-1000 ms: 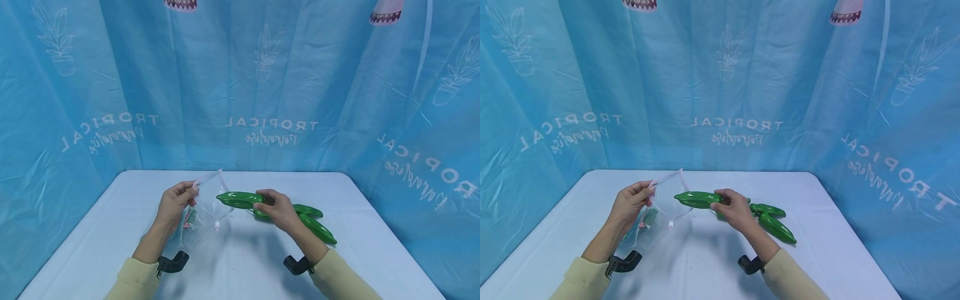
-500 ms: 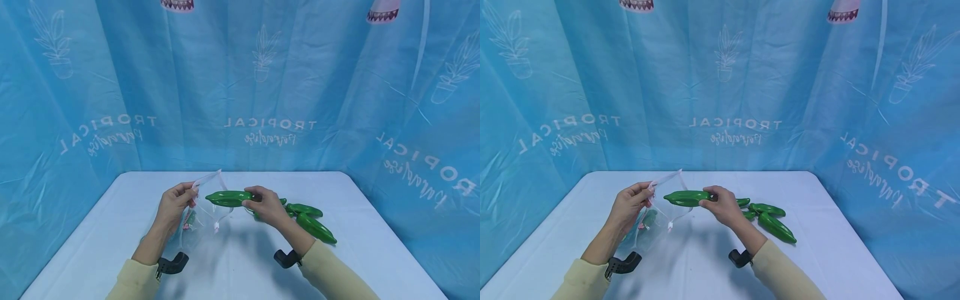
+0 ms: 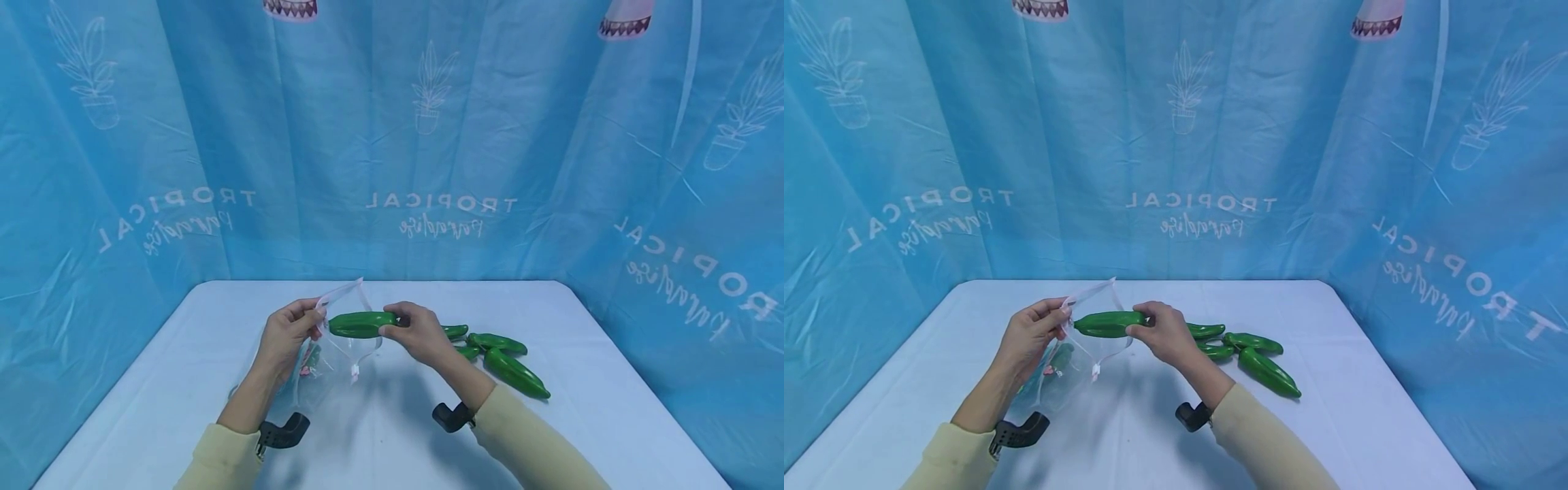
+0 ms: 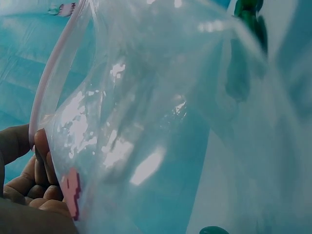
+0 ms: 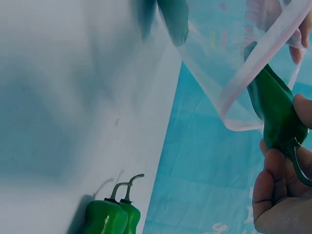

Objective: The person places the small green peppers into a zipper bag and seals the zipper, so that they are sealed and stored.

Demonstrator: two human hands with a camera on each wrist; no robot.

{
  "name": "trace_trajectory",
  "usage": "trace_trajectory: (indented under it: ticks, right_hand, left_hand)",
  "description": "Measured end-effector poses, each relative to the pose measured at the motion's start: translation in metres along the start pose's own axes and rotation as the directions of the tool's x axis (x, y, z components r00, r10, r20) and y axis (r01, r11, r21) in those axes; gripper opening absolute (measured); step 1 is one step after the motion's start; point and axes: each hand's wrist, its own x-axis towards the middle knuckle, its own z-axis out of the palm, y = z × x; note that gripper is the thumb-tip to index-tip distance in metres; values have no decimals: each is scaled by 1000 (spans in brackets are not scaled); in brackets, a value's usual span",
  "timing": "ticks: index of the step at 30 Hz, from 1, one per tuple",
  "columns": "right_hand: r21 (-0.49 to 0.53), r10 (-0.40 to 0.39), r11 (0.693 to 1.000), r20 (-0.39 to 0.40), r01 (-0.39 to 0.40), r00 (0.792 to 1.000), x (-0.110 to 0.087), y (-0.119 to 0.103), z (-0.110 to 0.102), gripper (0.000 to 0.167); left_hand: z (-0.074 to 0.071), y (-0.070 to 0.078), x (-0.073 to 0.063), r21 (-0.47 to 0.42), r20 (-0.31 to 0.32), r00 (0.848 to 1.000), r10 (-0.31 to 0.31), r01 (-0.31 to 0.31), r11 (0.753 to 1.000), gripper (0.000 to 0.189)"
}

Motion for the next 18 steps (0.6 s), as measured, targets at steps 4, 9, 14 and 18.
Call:
trace_trajectory:
  ticks: [4,9,14,18]
  right_hand:
    - [-6,-15,1000,14,15,1000,2,-3,3,43]
    - [-10,-17,1000,34,17,999,5,-5,7,44]
    - [-25,-22,999,45,23,999,7,-7,12,42]
    - [-34,-33,999,52,34,998,8,-8,15,42]
  left_hand:
    - [0,1,0,-2,-4,1000,-5,5,1000,37]
    - [1,0,0,-8,0,1000,-5,5,1000,37]
    - [1,0,0,-2,0,1000,-3,3,1000,37]
    - [1,0,0,8,-4,1000,-5,5,1000,37]
